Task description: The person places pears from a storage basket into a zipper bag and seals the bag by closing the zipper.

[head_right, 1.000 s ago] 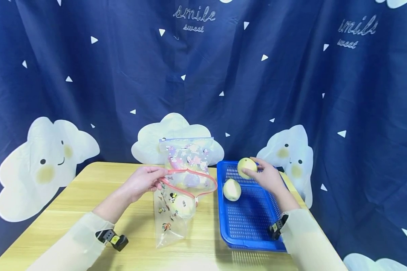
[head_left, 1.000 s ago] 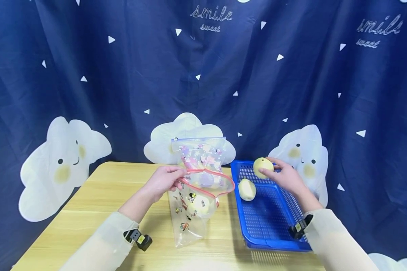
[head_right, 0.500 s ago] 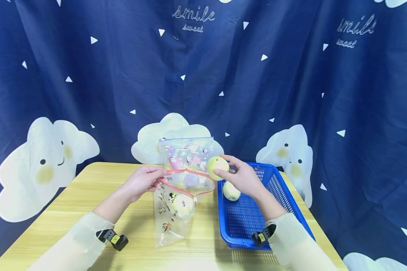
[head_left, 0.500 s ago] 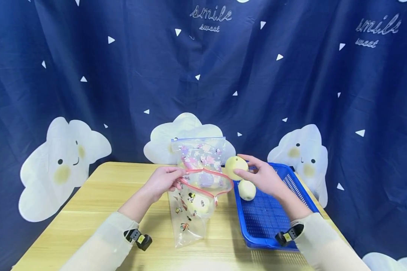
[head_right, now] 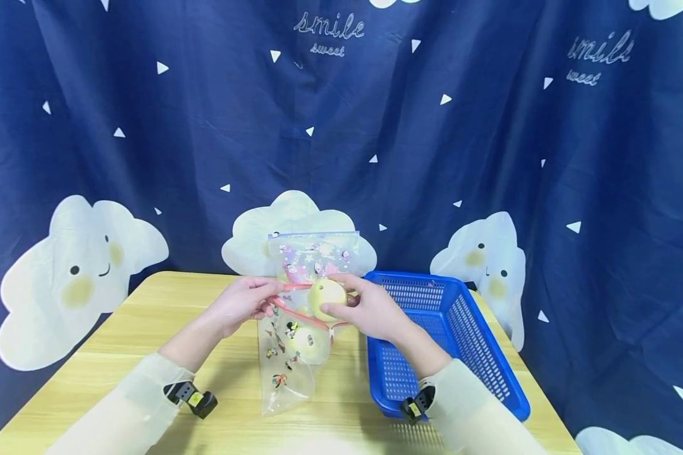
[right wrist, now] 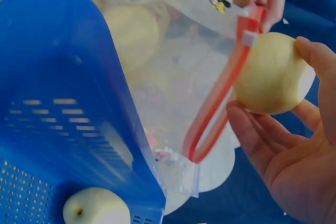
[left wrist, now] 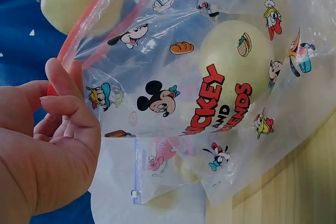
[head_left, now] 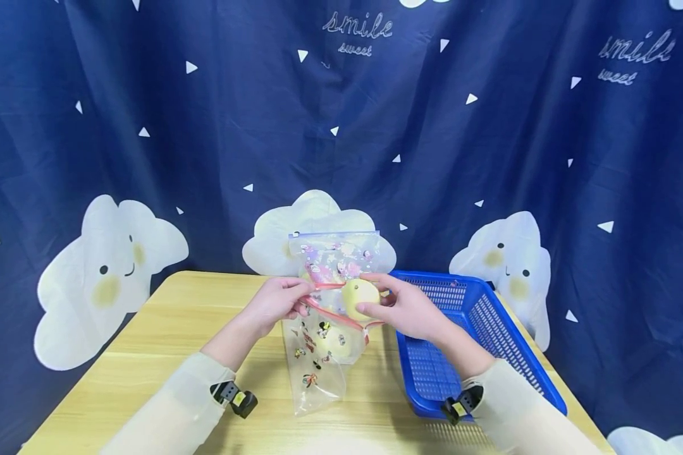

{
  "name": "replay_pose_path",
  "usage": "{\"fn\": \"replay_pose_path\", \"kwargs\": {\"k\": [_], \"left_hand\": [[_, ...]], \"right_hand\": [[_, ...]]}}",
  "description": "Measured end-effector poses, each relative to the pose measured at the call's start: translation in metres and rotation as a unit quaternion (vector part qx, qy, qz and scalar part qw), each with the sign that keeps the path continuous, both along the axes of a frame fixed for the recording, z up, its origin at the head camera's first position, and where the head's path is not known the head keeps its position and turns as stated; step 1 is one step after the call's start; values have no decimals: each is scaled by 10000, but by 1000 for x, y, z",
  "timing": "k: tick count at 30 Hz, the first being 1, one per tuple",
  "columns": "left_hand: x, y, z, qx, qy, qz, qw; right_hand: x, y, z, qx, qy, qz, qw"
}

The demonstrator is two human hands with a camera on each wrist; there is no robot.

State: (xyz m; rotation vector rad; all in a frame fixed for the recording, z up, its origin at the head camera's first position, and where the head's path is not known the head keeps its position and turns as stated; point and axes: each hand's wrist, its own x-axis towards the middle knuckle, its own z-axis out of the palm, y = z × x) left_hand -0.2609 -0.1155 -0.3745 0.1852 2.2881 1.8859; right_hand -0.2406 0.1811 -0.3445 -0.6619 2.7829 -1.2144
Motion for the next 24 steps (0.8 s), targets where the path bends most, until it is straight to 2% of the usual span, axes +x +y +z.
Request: {"fn": "replay_pose_path", "kwargs": {"k": [7,11,14,17,20,24], "left_hand": [[-2,0,3,71,-31,25,10000],[-1,0,8,219,66,85,9997],[0,-1,12,297,133,157,9993],[0,-1,12,303,114,131,9994],[1,-2,11,268,78,107,9996],[3,-2,8,252,65,149,9995]], "right_hand": [[1,-13,-4,160,-160,154,9996],[3,-17,0,148,27,220,9996],[3,-12,5,-63,234,80,9997],[0,-2,10,-255,408,-229,9986],[-6,10,11,-373,423,-474,9973],[-20,29,5,-303,258,-745,9964]]}}
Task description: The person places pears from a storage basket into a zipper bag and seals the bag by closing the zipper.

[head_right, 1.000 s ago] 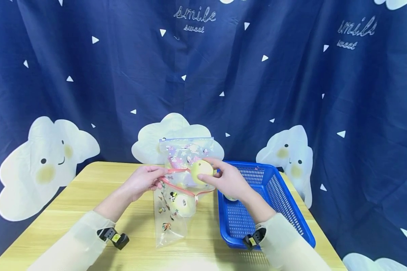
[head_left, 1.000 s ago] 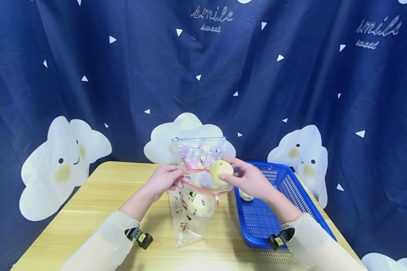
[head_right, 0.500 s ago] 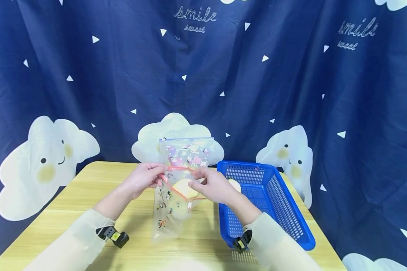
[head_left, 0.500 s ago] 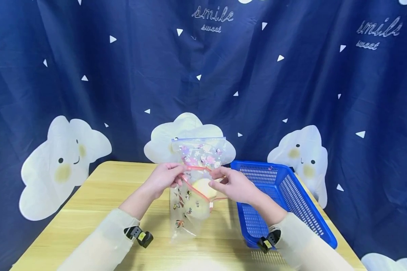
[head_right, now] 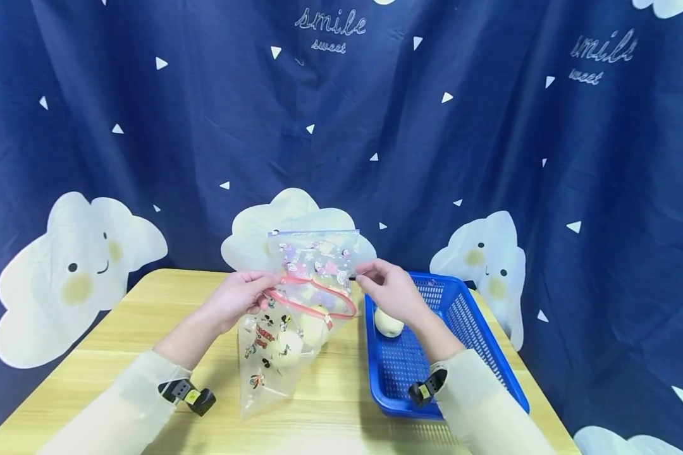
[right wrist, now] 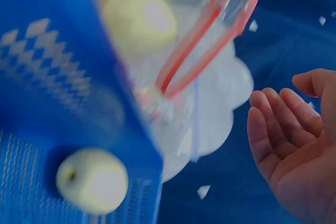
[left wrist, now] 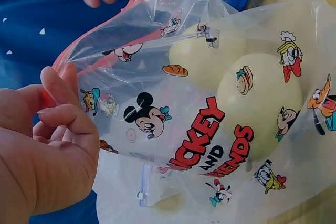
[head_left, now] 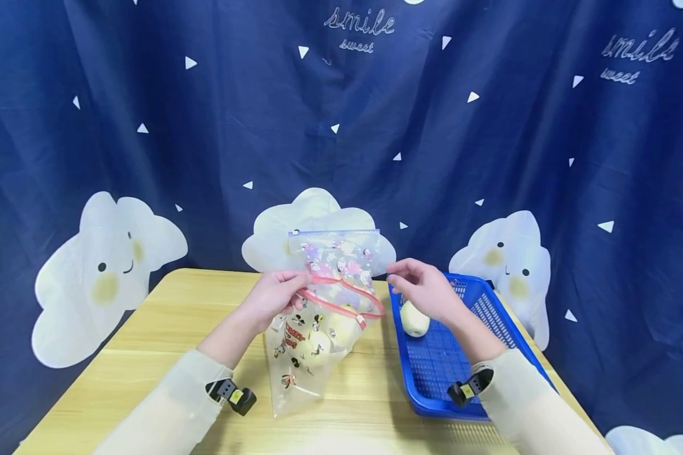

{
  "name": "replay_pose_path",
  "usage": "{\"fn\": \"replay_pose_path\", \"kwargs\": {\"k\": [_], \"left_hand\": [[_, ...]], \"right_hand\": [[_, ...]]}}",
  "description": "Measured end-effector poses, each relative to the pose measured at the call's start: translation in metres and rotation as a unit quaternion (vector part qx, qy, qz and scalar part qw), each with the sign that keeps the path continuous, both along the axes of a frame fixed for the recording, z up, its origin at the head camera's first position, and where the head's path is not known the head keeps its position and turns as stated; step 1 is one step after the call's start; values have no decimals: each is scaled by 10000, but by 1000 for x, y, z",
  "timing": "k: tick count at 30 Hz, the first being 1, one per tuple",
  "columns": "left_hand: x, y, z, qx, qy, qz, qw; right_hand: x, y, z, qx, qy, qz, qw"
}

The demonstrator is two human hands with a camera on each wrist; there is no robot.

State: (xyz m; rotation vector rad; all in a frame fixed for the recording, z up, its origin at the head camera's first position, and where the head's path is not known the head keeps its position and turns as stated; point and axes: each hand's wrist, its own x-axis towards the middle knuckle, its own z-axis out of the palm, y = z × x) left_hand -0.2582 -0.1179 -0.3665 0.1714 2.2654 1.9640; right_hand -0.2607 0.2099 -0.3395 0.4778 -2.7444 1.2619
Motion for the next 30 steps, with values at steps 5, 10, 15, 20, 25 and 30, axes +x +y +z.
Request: {"fn": "replay_pose_path", "kwargs": {"k": [5,10,15,20,25,30], "left_hand": [[0,-1,-3,-44,-16,-78,10000],[-1,-1,-4,-62,-48,-130,9999],[-1,-1,-4,-83,-64,-140,9998],[0,-1,-3,-140,-50,-185,9997],[0,-2,-3,-152,-55,-178,9997],[0,-2,-3,-164,-76,-181,9997]], "right_hand": [[-18,26,-15,237,-246,-467,9983],[-30,43,-28,346,-409,-730,9959],[-36,53,-36,762,-627,-879,9912],[-45,60,-49,1488,-885,-873,9810],[-50,62,-62,1921,-1337,-676,9699],[-53,58,-73,2038,-1841,-594,9597]]}}
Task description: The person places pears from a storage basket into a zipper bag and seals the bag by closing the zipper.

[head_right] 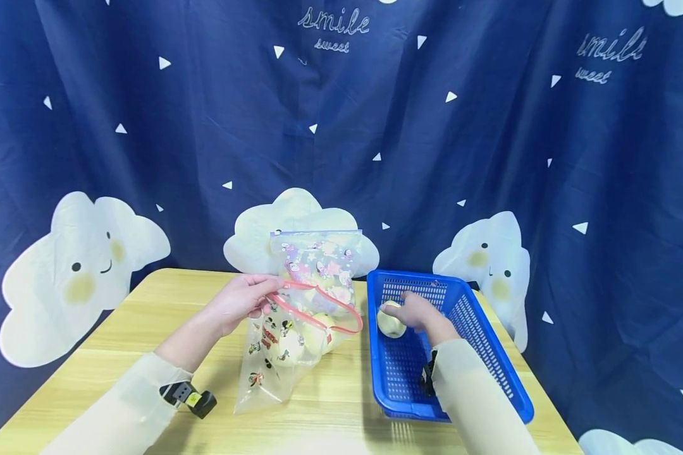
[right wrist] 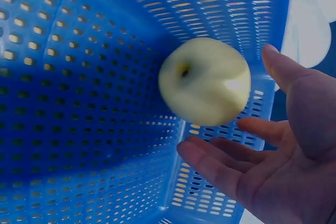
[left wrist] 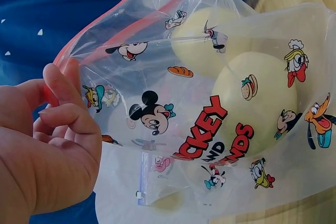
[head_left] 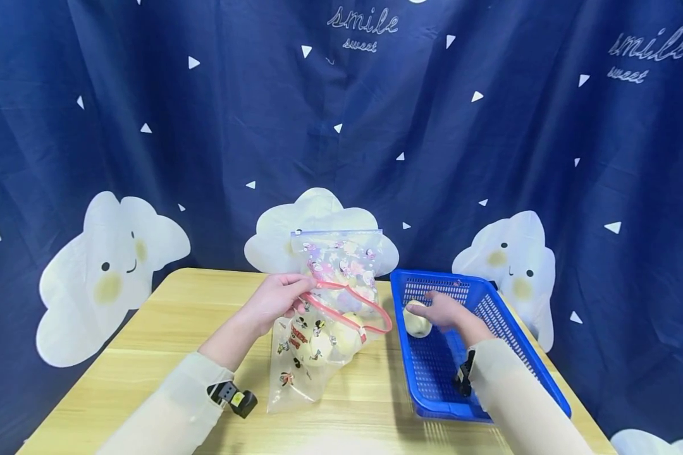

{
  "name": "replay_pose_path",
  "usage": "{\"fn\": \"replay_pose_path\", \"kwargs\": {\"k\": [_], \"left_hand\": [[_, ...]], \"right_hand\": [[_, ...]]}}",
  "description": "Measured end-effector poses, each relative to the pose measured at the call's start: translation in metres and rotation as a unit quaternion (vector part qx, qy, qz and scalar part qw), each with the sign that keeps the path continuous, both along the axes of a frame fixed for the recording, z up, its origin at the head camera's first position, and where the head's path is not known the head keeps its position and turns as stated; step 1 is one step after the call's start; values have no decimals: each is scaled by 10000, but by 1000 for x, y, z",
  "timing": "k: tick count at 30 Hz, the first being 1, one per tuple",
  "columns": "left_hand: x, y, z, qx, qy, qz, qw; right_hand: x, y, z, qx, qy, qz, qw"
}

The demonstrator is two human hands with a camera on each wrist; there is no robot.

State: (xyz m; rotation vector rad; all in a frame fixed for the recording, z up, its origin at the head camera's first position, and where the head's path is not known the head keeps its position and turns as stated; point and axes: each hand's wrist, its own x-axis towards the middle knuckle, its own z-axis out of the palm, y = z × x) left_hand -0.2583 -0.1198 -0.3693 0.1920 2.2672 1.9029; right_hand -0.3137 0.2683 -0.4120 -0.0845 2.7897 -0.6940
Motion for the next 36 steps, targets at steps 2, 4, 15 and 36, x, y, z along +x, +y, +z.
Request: {"fn": "replay_pose_path", "kwargs": {"k": [2,4,15,36], "left_hand": [[0,0,0,7,-1,-9,10000],[-1,0,-1,23,11,-14,10000],[-1,0,0,25,24,-18,10000],[0,-1,-1,-18,2,-23,10000]], "right_hand": [[-1,-2,-3,58,-165,-52,9998],[-2,-4,-5,127,-261,-62,9996],[2,-7,-1,-1,-252,182,9995],[18,19,23,-473,897,-124,9948]]}}
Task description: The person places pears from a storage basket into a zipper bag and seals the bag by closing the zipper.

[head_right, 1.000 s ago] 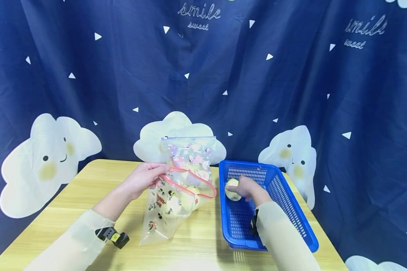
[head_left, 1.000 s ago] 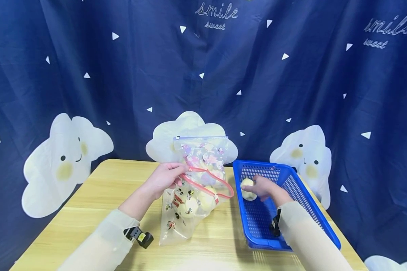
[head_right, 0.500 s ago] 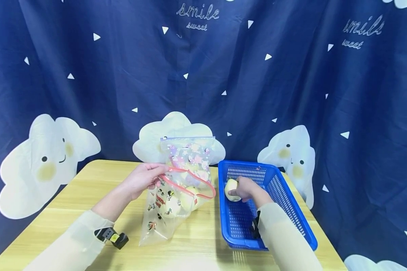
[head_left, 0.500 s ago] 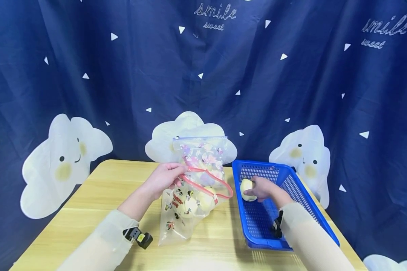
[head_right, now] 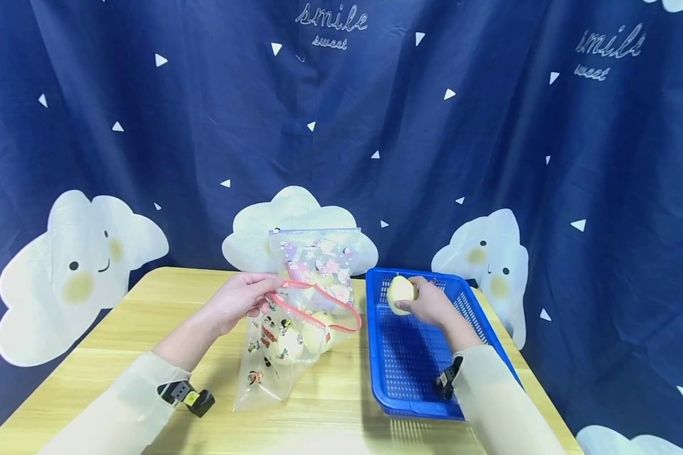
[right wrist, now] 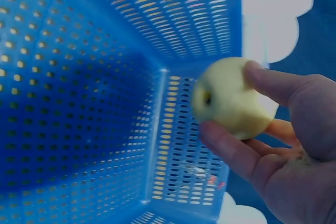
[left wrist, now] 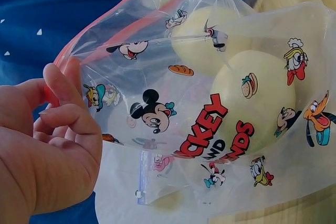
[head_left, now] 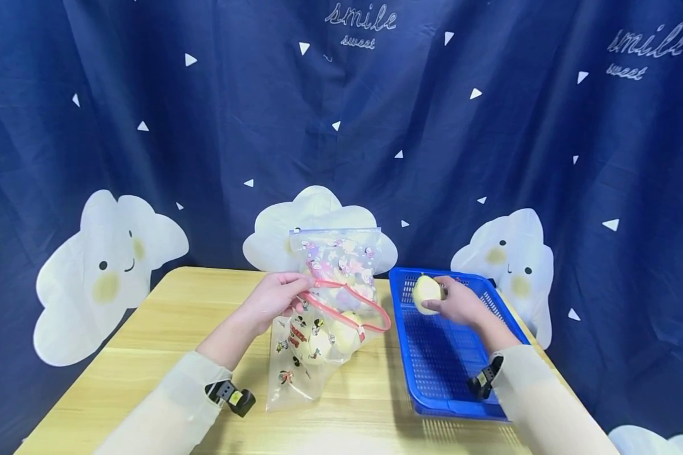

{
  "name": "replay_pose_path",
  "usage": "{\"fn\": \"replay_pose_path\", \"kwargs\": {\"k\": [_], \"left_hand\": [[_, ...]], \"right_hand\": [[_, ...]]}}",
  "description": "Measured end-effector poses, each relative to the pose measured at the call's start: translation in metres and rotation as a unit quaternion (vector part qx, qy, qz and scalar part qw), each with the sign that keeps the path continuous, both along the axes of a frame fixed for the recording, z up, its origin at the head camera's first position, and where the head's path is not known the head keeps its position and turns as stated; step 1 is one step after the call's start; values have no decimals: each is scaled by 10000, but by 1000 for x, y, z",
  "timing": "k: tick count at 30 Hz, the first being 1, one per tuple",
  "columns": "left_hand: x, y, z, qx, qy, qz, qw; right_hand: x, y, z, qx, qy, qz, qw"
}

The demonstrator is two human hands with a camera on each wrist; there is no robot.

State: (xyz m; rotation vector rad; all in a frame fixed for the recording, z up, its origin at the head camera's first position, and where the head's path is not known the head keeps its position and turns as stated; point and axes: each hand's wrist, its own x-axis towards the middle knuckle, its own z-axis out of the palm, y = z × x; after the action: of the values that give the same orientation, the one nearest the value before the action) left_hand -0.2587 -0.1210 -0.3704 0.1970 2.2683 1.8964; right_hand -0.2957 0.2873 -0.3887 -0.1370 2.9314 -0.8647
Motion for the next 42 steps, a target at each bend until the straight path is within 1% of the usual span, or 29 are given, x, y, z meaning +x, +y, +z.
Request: {"fn": "replay_pose_path", "kwargs": {"k": [3,8,12,15,20,23,26,30,32,34,37,40,42], "left_hand": [[0,0,0,-13,-8,16,10000],[0,0,0,-26,-12,2,10000],[0,1,-1,3,-30,-1,10000],[-1,1,-1,5,-35,32,10000],[-1,3,1,-8,-22,93,10000],[-1,5,1,14,-18,91,10000],[-1,5,2,21,-31,104,9999],[0,6,2,46,-33,92,9999],[0,7,2,90,-19,90,9999],[-1,7,2,144,9,75,9999],[-1,8,4,240,80,122,9996],[0,8,7,315,153,189,9992],[1,7,9,345,162,251,9990]], "right_hand": [[5,0,9,-83,196,-141,9997],[17,-12,24,-572,459,-59,9973],[26,-29,34,-1024,664,133,9924],[34,-45,40,-1304,767,369,9878],[48,-71,47,-1485,807,735,9829],[54,-84,49,-1455,818,869,9821],[57,-94,48,-1596,869,1169,9764],[58,-106,43,-1819,941,1616,9654],[58,-112,40,-1702,984,1726,9652],[58,-119,37,-1425,1057,1765,9682],[59,-129,36,-1215,1044,1751,9714],[60,-136,37,-1543,806,1793,9683],[62,-137,38,-1762,686,1653,9679]]}}
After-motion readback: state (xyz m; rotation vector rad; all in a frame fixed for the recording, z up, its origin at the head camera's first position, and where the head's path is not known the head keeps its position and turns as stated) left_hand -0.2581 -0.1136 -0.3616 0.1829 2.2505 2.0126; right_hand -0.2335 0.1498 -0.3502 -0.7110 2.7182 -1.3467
